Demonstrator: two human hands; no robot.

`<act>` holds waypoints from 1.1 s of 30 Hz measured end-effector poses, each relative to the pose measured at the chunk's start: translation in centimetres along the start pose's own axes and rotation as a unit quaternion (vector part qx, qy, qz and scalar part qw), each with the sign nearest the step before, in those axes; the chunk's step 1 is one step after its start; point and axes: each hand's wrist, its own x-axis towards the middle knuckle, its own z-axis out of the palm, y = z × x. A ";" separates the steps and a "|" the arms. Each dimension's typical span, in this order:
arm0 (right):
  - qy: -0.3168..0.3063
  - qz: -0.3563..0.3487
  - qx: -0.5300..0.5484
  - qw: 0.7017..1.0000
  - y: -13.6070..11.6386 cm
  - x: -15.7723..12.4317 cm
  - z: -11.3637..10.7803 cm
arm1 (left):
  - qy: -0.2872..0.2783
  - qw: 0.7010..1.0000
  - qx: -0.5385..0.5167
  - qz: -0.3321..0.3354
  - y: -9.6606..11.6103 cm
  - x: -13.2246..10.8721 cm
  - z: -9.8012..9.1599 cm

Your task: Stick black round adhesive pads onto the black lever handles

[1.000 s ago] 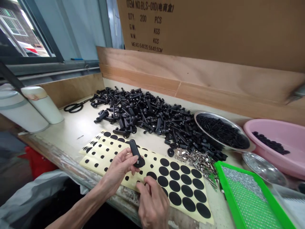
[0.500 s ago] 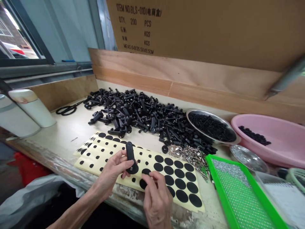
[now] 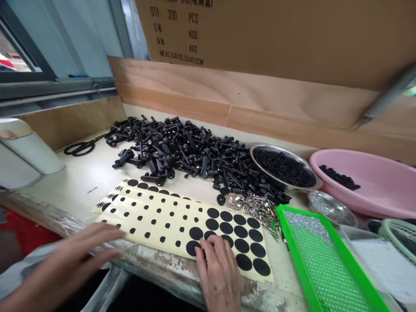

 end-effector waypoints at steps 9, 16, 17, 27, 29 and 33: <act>-0.042 0.068 0.071 0.994 -0.5 -0.3 0.2 | -0.158 0.967 0.093 0.178 7.2 4.0 10.9; -0.089 0.027 0.142 0.985 -0.2 0.0 -0.2 | -0.136 0.965 0.128 0.185 6.4 3.3 11.6; -0.094 0.020 0.151 0.984 -0.1 -0.1 -0.3 | -0.137 0.964 0.132 0.188 6.4 3.3 11.6; -0.017 0.092 0.151 0.984 -0.6 -0.1 0.1 | -0.163 0.955 0.156 0.192 6.9 3.4 10.9; -0.054 0.096 0.165 0.980 -0.8 -0.1 0.0 | -0.171 0.955 0.148 0.193 7.0 3.5 10.6; -0.128 0.092 0.208 0.965 -0.5 0.0 -0.6 | -0.169 0.961 0.108 0.190 7.1 3.4 10.1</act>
